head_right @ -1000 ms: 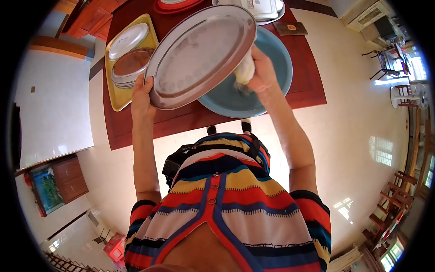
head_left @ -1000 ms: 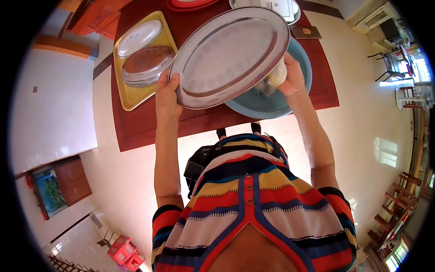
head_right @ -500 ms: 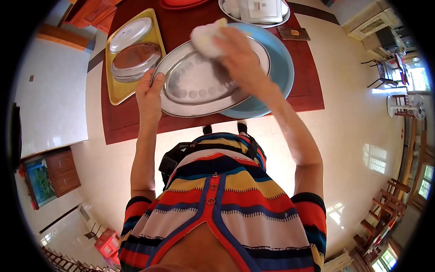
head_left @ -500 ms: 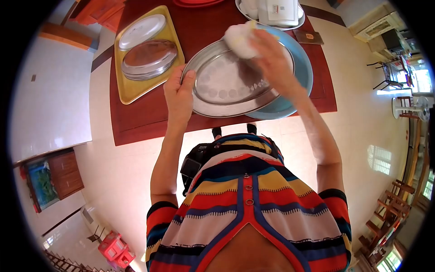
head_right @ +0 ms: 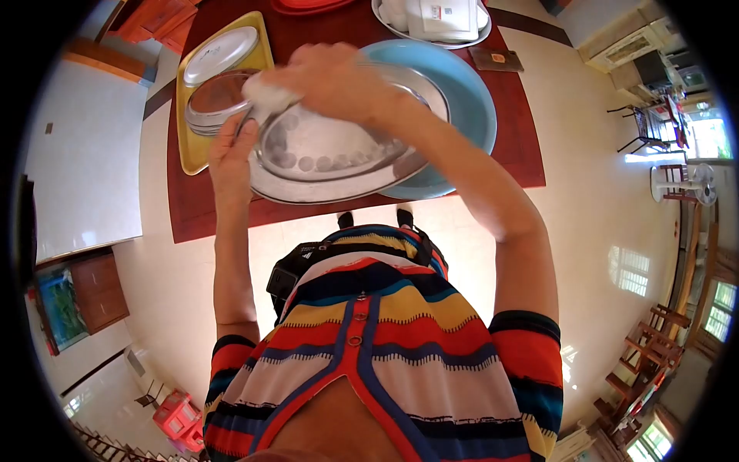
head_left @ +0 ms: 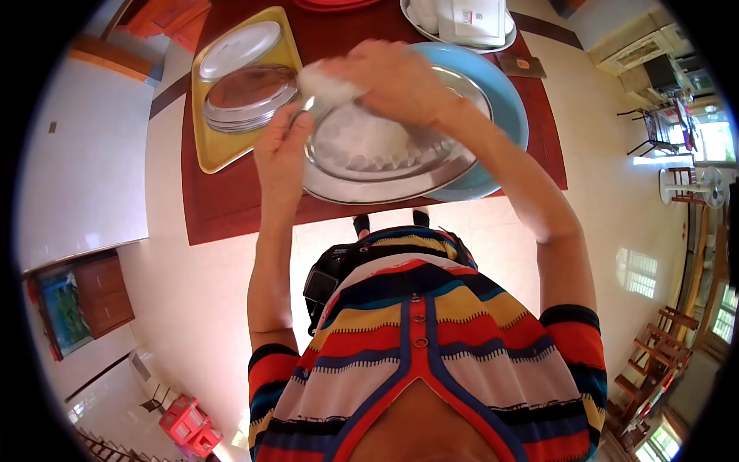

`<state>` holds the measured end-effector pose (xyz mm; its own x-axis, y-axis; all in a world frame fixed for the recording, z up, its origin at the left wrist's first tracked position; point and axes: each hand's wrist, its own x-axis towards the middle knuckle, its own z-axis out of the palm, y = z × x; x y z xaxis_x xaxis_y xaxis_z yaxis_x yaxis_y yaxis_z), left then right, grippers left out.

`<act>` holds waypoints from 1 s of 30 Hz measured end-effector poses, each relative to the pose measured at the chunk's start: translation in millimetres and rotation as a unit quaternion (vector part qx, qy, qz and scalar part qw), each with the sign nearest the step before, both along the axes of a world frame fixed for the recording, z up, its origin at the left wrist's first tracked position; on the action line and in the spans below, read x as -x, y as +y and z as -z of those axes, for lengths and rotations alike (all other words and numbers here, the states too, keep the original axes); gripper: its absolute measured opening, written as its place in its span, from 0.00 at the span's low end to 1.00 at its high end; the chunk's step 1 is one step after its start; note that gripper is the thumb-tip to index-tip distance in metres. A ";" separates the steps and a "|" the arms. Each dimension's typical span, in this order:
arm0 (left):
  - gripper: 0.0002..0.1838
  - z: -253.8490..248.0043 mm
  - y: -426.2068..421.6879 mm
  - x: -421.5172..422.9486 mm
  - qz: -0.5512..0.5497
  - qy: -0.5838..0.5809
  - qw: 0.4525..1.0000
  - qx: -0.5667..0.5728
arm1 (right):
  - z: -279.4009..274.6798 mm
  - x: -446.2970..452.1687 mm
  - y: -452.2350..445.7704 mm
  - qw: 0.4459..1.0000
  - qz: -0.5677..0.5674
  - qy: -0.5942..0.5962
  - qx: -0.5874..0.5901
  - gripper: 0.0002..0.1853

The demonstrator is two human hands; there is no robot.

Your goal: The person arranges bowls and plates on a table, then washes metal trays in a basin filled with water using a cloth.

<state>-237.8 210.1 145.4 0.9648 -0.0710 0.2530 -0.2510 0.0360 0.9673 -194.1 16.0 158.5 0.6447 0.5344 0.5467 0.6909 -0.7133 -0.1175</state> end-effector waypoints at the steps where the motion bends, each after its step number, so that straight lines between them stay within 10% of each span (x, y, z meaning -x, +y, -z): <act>1: 0.12 -4.5 9.0 -1.6 -0.015 0.048 0.998 0.029 | 5.0 -6.4 -13.0 1.000 -0.004 0.000 0.001 0.23; 10: 0.11 -18.6 10.6 1.1 -0.128 -0.015 0.991 0.021 | 46.8 -12.0 -62.4 0.955 0.176 -0.091 -0.220 0.25; 12: 0.11 -26.4 7.2 1.8 -0.162 -0.028 0.986 0.014 | 58.0 -13.4 -63.2 0.870 0.213 0.043 -0.443 0.25; 16: 0.11 -31.8 -6.3 6.1 -0.168 -0.123 0.977 -0.047 | 74.9 -13.8 -45.5 0.809 0.299 0.014 -0.506 0.25; 18: 0.11 -30.0 -16.6 8.6 -0.172 -0.139 0.974 -0.039 | 79.6 1.7 -24.2 0.578 0.155 0.196 -0.777 0.18; 25: 0.12 1.2 -49.4 -1.5 -0.260 -0.290 0.914 -0.109 | 51.1 50.5 69.7 0.284 -0.009 0.416 -0.864 0.14; 30: 0.28 9.6 -50.2 11.8 -0.085 -0.175 0.980 0.046 | 61.0 32.7 28.4 0.412 0.049 0.421 -0.806 0.17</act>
<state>-249.6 159.9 135.8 0.8132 0.1222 0.5690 -0.5774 0.0472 0.8151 -226.9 44.4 97.5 0.9441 -0.1370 -0.2997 -0.1027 0.7418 -0.6627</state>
